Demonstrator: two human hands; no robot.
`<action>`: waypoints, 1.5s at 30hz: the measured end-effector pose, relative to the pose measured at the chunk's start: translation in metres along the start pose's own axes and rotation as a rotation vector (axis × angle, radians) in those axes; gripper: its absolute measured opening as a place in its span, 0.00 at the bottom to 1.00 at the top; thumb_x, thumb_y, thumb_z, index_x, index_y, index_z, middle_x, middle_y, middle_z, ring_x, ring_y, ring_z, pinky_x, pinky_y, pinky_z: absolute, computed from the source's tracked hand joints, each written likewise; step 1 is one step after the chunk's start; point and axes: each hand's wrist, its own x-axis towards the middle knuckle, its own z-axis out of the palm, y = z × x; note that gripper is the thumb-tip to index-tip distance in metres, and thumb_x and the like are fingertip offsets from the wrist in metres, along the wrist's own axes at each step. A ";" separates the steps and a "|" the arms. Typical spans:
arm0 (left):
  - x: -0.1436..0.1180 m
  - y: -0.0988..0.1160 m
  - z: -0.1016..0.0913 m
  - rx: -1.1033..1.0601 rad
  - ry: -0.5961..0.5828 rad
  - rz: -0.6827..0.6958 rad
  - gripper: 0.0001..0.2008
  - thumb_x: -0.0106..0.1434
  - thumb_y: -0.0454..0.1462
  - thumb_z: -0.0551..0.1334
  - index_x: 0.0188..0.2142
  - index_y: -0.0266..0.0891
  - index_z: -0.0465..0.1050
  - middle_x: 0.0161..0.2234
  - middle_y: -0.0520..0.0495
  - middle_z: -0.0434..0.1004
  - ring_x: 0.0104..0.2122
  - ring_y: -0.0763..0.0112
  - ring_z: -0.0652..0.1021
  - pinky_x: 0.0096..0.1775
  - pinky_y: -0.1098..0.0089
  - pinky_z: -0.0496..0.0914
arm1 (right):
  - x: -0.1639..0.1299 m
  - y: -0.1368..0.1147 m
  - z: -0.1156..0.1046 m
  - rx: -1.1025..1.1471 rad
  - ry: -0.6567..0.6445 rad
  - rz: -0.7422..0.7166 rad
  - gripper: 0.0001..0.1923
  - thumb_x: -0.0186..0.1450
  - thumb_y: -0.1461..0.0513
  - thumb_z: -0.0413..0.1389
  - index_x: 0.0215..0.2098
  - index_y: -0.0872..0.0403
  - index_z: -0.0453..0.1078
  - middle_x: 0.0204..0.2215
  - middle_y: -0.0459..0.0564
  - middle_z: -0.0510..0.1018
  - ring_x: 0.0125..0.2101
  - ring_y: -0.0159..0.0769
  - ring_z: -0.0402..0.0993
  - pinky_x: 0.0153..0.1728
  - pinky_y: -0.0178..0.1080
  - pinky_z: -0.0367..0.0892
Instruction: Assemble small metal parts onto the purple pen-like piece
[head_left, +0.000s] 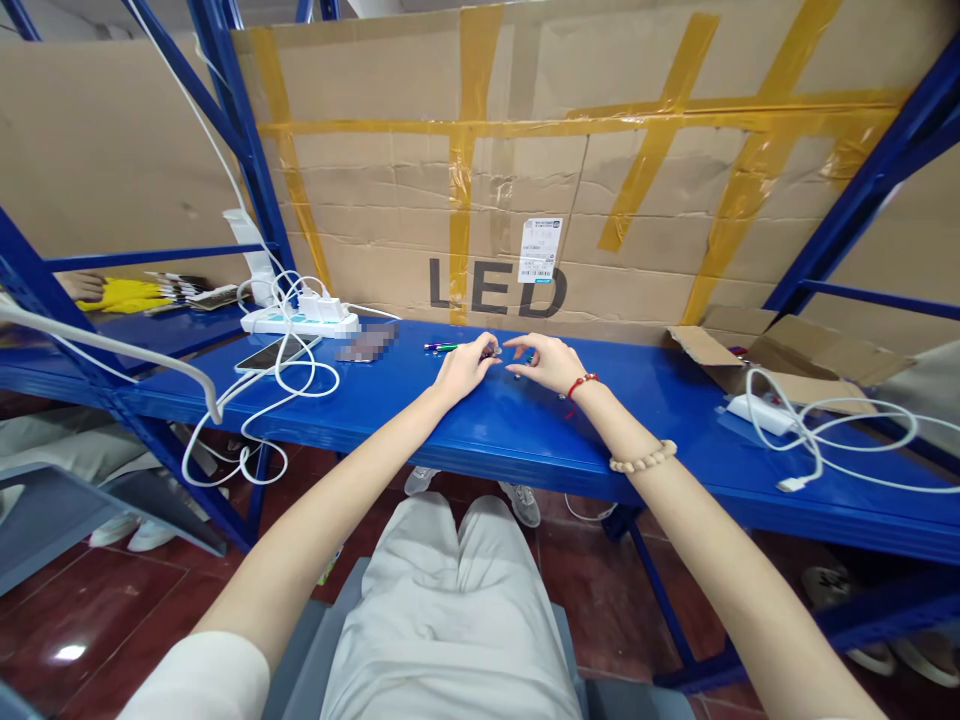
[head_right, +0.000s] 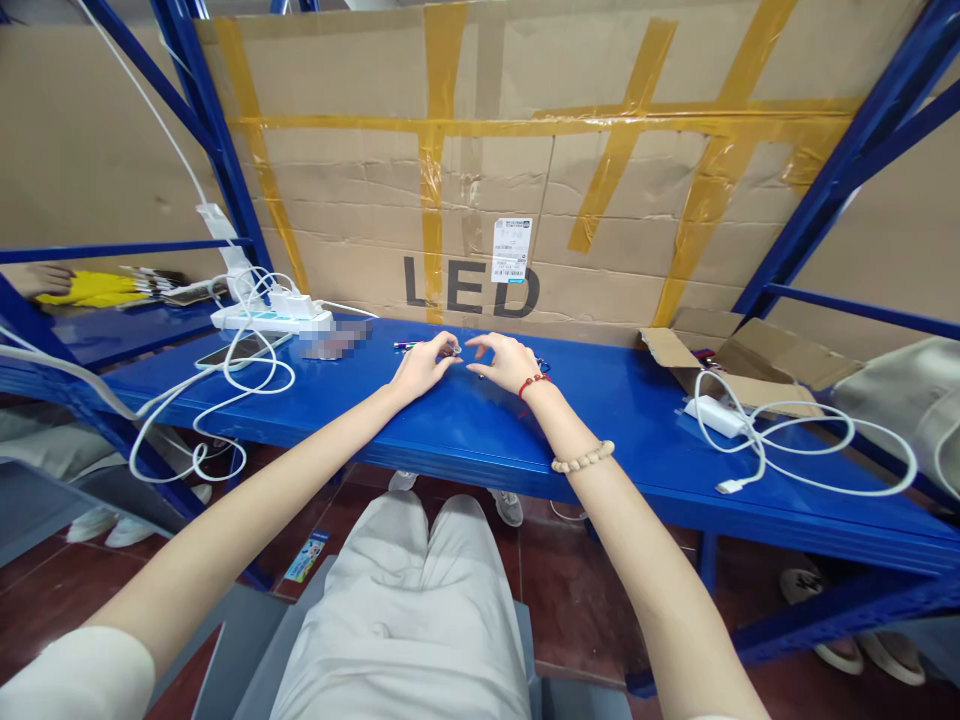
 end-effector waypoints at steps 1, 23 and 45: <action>0.000 0.000 0.000 0.001 -0.001 0.003 0.07 0.60 0.34 0.59 0.39 0.42 0.65 0.34 0.51 0.76 0.36 0.67 0.76 0.36 0.72 0.67 | 0.000 0.002 0.001 -0.031 -0.026 0.024 0.16 0.58 0.55 0.59 0.45 0.48 0.71 0.37 0.45 0.76 0.31 0.33 0.72 0.30 0.32 0.63; -0.001 0.003 -0.002 0.000 -0.031 0.028 0.07 0.59 0.35 0.60 0.39 0.41 0.65 0.34 0.51 0.75 0.35 0.69 0.76 0.37 0.72 0.68 | 0.000 0.007 0.004 -0.044 -0.192 0.179 0.08 0.55 0.52 0.60 0.28 0.47 0.76 0.29 0.43 0.78 0.32 0.35 0.73 0.29 0.33 0.64; -0.002 0.002 0.000 -0.041 -0.074 0.044 0.07 0.59 0.36 0.59 0.38 0.42 0.68 0.33 0.52 0.76 0.34 0.68 0.77 0.36 0.73 0.68 | -0.001 -0.006 -0.001 0.186 0.092 -0.060 0.07 0.58 0.57 0.59 0.31 0.51 0.76 0.37 0.45 0.75 0.23 0.25 0.67 0.28 0.31 0.61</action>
